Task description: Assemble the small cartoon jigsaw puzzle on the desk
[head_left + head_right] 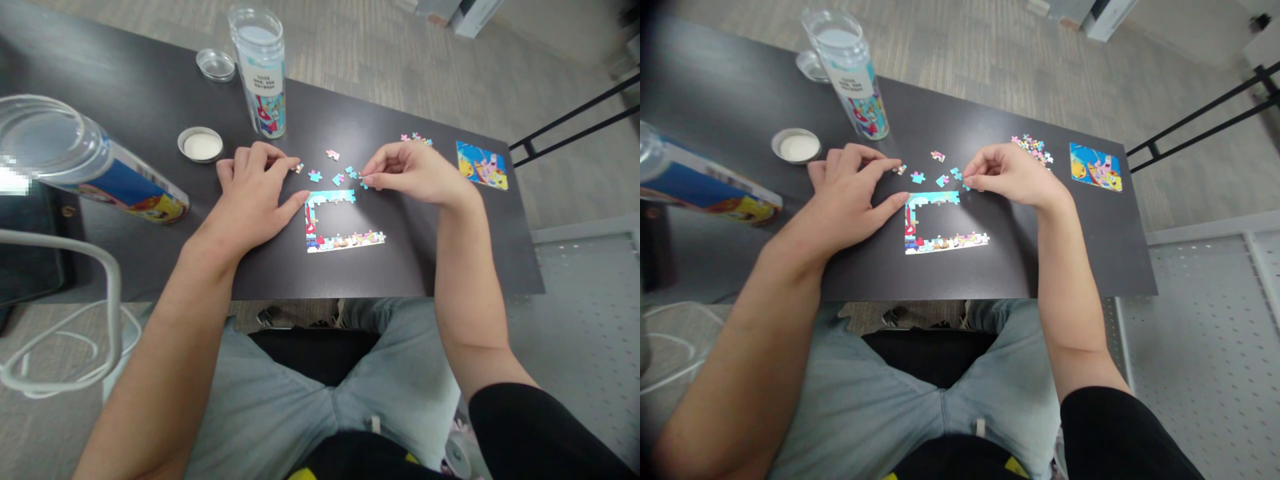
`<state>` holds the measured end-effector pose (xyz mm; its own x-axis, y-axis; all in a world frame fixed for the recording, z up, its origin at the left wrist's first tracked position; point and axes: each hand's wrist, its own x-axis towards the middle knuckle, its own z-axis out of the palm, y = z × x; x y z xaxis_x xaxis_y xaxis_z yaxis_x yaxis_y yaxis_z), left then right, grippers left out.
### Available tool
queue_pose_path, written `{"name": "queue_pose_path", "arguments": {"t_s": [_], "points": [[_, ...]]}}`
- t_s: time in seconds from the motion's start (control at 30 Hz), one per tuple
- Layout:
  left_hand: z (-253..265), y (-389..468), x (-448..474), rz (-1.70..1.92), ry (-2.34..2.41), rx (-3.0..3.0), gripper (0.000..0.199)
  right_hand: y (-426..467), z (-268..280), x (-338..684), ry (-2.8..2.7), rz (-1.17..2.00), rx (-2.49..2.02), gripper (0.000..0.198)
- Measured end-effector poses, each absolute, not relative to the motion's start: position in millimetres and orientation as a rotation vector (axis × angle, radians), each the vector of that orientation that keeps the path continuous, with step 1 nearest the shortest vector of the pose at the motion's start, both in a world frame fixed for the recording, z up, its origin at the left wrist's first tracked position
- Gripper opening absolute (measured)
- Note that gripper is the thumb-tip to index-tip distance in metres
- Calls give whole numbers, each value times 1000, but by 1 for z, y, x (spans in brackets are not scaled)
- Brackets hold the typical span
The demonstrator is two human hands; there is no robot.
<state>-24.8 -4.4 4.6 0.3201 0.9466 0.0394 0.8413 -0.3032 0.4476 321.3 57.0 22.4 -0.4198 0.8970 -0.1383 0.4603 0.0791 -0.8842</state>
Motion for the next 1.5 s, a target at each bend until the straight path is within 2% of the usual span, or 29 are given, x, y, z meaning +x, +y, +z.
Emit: {"name": "queue_pose_path", "arguments": {"t_s": [0.2, 0.9, 1.07, 1.17, 1.3, 1.5], "points": [[5, -4, -25, 405, 1607, 2253, 58, 56, 22, 317, -1927, 1426, -1345, 43], [5, -5, -26, 410, 1599, 2256, 57, 55, 11, 310, -2065, 1197, -1456, 44], [4, -5, -26, 420, 1595, 2249, 60, 62, -3, 309, -2073, 934, -1418, 24], [4, -5, -26, 434, 1590, 2244, 62, 68, -10, 309, -2154, 746, -1370, 25], [6, -6, -25, 431, 1585, 2233, 60, 71, -10, 310, -2190, 734, -1392, 17], [6, -5, -26, 442, 1572, 2230, 62, 63, 7, 311, -2035, 932, -1480, 39]]}}
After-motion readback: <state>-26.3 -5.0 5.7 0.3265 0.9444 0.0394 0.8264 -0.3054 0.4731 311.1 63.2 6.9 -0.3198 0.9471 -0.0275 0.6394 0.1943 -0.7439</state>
